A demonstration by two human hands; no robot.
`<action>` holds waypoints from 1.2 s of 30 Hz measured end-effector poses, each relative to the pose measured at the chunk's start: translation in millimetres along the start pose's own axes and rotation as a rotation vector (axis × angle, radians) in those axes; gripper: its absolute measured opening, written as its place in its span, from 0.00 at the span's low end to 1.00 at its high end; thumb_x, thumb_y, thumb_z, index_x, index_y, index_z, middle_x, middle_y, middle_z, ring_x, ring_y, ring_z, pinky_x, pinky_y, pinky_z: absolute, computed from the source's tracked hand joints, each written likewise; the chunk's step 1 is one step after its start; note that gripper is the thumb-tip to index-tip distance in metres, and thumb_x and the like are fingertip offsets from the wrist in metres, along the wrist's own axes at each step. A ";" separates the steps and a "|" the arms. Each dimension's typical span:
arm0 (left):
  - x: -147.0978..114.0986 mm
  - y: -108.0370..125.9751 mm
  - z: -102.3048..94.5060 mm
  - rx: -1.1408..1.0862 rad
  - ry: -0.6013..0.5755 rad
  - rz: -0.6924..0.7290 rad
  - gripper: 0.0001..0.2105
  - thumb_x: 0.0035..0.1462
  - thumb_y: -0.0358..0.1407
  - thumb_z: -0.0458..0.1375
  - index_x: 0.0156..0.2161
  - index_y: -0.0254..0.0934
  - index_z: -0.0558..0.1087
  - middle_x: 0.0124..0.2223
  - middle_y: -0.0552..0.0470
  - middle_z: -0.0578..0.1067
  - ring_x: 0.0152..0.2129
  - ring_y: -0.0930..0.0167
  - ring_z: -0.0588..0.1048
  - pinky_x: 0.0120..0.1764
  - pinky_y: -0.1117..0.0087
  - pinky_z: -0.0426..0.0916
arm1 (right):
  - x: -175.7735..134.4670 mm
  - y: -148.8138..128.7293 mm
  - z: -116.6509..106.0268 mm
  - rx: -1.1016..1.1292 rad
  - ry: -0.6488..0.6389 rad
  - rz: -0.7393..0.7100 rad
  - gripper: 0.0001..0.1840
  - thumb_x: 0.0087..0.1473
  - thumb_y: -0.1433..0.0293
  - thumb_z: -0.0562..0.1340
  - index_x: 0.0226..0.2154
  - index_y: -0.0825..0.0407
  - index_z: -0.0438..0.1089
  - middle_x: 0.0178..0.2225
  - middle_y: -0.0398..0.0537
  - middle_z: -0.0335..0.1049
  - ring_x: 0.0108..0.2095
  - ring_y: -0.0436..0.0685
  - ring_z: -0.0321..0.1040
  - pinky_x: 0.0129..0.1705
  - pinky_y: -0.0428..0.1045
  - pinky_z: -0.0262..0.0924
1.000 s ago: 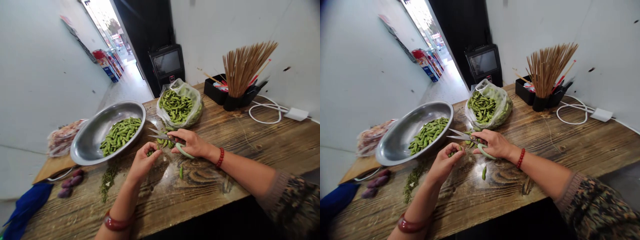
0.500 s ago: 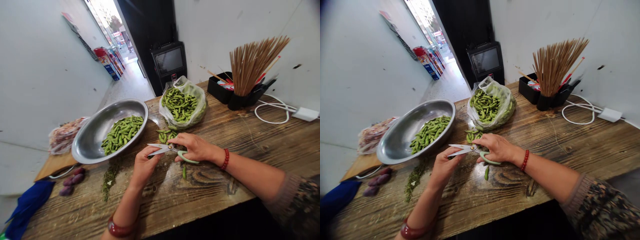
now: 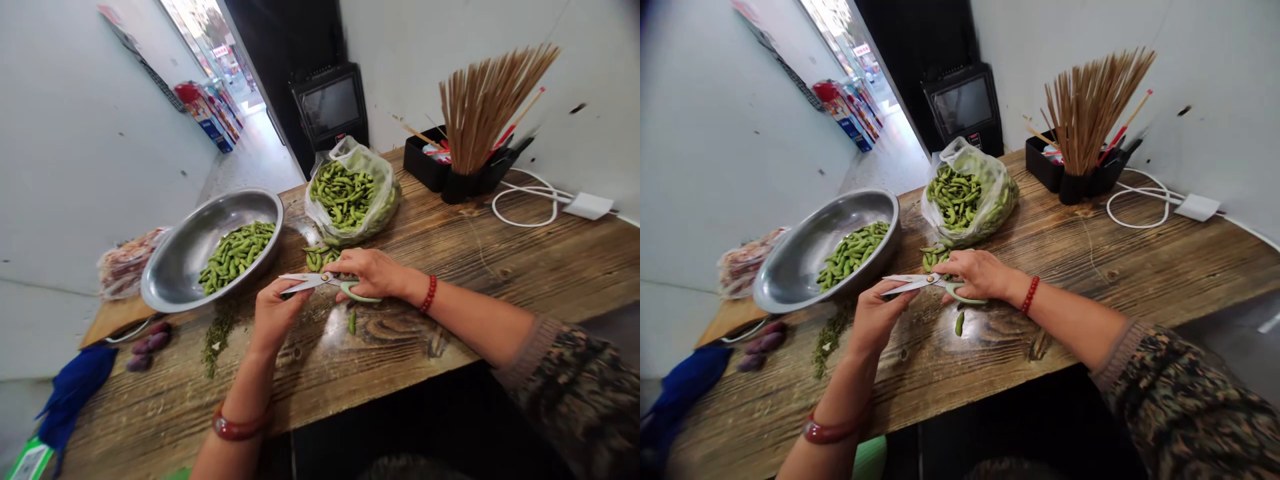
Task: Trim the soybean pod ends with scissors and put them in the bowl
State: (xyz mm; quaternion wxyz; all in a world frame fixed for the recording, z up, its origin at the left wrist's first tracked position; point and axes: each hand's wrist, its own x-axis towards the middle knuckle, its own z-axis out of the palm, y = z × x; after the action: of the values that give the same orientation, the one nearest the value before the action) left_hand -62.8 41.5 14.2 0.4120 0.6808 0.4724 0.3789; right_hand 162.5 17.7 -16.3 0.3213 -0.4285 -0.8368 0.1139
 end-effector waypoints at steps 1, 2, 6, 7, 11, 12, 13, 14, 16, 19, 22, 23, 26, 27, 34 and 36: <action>0.6 2.8 1.6 -0.009 -0.008 -0.001 0.07 0.42 0.33 0.67 0.31 0.35 0.80 0.34 0.48 0.79 0.34 0.67 0.75 0.41 0.68 0.67 | 0.1 0.1 -1.5 0.000 0.002 0.004 0.28 0.47 0.56 0.68 0.50 0.47 0.69 0.33 0.44 0.67 0.31 0.52 0.64 0.31 0.45 0.55; 1.3 5.4 3.3 -0.023 -0.020 -0.003 0.07 0.43 0.33 0.67 0.31 0.34 0.80 0.34 0.48 0.79 0.34 0.67 0.74 0.41 0.68 0.66 | 0.4 0.0 -3.2 0.001 0.005 0.005 0.27 0.47 0.57 0.68 0.50 0.47 0.69 0.32 0.44 0.67 0.30 0.51 0.64 0.30 0.44 0.54; 7.5 14.6 12.6 -0.145 -0.004 -0.123 0.11 0.42 0.36 0.68 0.33 0.33 0.78 0.31 0.52 0.77 0.25 0.75 0.71 0.29 0.75 0.64 | 3.5 -0.3 -10.6 0.013 0.060 0.010 0.27 0.48 0.58 0.68 0.49 0.50 0.70 0.31 0.44 0.68 0.29 0.51 0.64 0.31 0.44 0.56; 10.0 16.9 15.7 -0.205 0.009 -0.174 0.12 0.42 0.37 0.68 0.33 0.33 0.77 0.28 0.54 0.75 0.20 0.78 0.67 0.24 0.76 0.60 | 4.4 0.3 -12.6 0.021 0.101 0.021 0.28 0.48 0.58 0.68 0.50 0.50 0.69 0.31 0.45 0.68 0.30 0.51 0.65 0.32 0.45 0.57; 21.2 25.8 32.4 -0.504 -0.053 -0.265 0.14 0.42 0.39 0.68 0.31 0.34 0.71 0.21 0.62 0.65 0.12 0.83 0.55 0.15 0.80 0.48 | 6.6 5.6 -20.6 0.099 0.217 0.069 0.30 0.46 0.57 0.69 0.50 0.52 0.69 0.33 0.46 0.70 0.30 0.52 0.65 0.35 0.46 0.61; 23.6 26.9 37.0 -0.569 -0.081 -0.267 0.15 0.43 0.40 0.68 0.31 0.34 0.69 0.20 0.62 0.63 0.12 0.84 0.55 0.14 0.80 0.47 | 6.6 7.1 -22.5 0.113 0.228 0.078 0.30 0.45 0.58 0.70 0.50 0.53 0.69 0.34 0.47 0.70 0.31 0.52 0.65 0.36 0.46 0.62; 25.7 27.2 41.4 -0.625 -0.102 -0.270 0.15 0.43 0.40 0.68 0.30 0.34 0.67 0.21 0.62 0.63 0.11 0.84 0.54 0.14 0.81 0.47 | 6.3 8.4 -24.4 0.119 0.237 0.086 0.30 0.45 0.59 0.70 0.50 0.53 0.69 0.34 0.47 0.70 0.31 0.52 0.65 0.36 0.47 0.62; 27.3 26.7 45.1 -0.670 -0.113 -0.276 0.16 0.43 0.40 0.68 0.29 0.34 0.66 0.21 0.62 0.64 0.11 0.84 0.54 0.14 0.81 0.47 | 5.9 9.4 -26.1 0.129 0.239 0.087 0.31 0.44 0.59 0.71 0.50 0.53 0.68 0.35 0.47 0.70 0.31 0.52 0.65 0.37 0.47 0.63; 29.5 24.0 49.6 -0.739 -0.127 -0.291 0.17 0.44 0.39 0.68 0.29 0.34 0.64 0.23 0.60 0.67 0.12 0.85 0.55 0.14 0.82 0.48 | 5.0 10.6 -29.1 0.142 0.248 0.107 0.33 0.43 0.60 0.71 0.52 0.52 0.67 0.36 0.47 0.70 0.32 0.52 0.65 0.37 0.47 0.63; 29.8 19.3 48.9 -0.820 -0.131 -0.311 0.15 0.44 0.37 0.68 0.31 0.34 0.66 0.26 0.59 0.70 0.12 0.85 0.56 0.14 0.83 0.49 | 4.9 10.1 -30.7 0.163 0.270 0.157 0.33 0.43 0.61 0.71 0.52 0.51 0.67 0.35 0.46 0.69 0.32 0.52 0.65 0.37 0.48 0.64; 26.8 17.2 45.4 -0.842 -0.119 -0.329 0.17 0.42 0.36 0.69 0.38 0.34 0.71 0.26 0.58 0.71 0.12 0.85 0.57 0.14 0.82 0.48 | 6.4 8.5 -25.6 0.226 0.276 0.157 0.31 0.43 0.62 0.71 0.50 0.51 0.68 0.37 0.47 0.70 0.32 0.52 0.65 0.36 0.47 0.65; 25.2 17.2 45.3 -0.832 -0.123 -0.336 0.18 0.42 0.36 0.69 0.39 0.34 0.72 0.26 0.58 0.72 0.12 0.85 0.57 0.14 0.82 0.49 | 7.0 8.0 -22.5 0.241 0.275 0.146 0.29 0.43 0.62 0.71 0.49 0.51 0.69 0.37 0.47 0.70 0.32 0.51 0.65 0.36 0.47 0.65; 20.0 18.2 49.2 -0.777 -0.156 -0.353 0.18 0.41 0.36 0.69 0.39 0.33 0.74 0.28 0.55 0.73 0.14 0.84 0.60 0.15 0.82 0.51 | 8.0 8.1 -12.9 0.270 0.293 0.146 0.26 0.45 0.61 0.70 0.47 0.52 0.70 0.37 0.48 0.72 0.31 0.52 0.67 0.35 0.48 0.66; 18.3 18.6 51.5 -0.754 -0.169 -0.359 0.17 0.41 0.36 0.69 0.38 0.33 0.74 0.28 0.55 0.73 0.14 0.84 0.60 0.16 0.82 0.52 | 8.1 8.6 -10.5 0.278 0.304 0.154 0.25 0.45 0.60 0.70 0.46 0.52 0.71 0.37 0.49 0.73 0.32 0.53 0.68 0.36 0.48 0.66; 11.8 16.6 58.3 -0.669 -0.232 -0.365 0.13 0.44 0.40 0.67 0.32 0.36 0.70 0.24 0.59 0.70 0.15 0.83 0.61 0.17 0.82 0.54 | 6.2 10.4 -8.1 0.328 0.316 0.163 0.27 0.45 0.59 0.70 0.46 0.53 0.71 0.41 0.51 0.74 0.38 0.55 0.71 0.41 0.49 0.67; 11.9 15.7 57.1 -0.694 -0.283 -0.386 0.13 0.45 0.41 0.67 0.32 0.36 0.70 0.24 0.59 0.70 0.15 0.83 0.61 0.17 0.82 0.53 | 6.0 9.3 -9.0 0.352 0.310 0.143 0.27 0.45 0.60 0.70 0.47 0.53 0.71 0.42 0.52 0.74 0.38 0.55 0.71 0.42 0.49 0.67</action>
State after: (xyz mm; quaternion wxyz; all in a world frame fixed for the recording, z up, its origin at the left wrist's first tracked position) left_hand -2.7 38.0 8.8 0.7413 0.4459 0.3744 0.3340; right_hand 171.6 27.3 -11.1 0.5066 -0.4363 -0.7124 0.2132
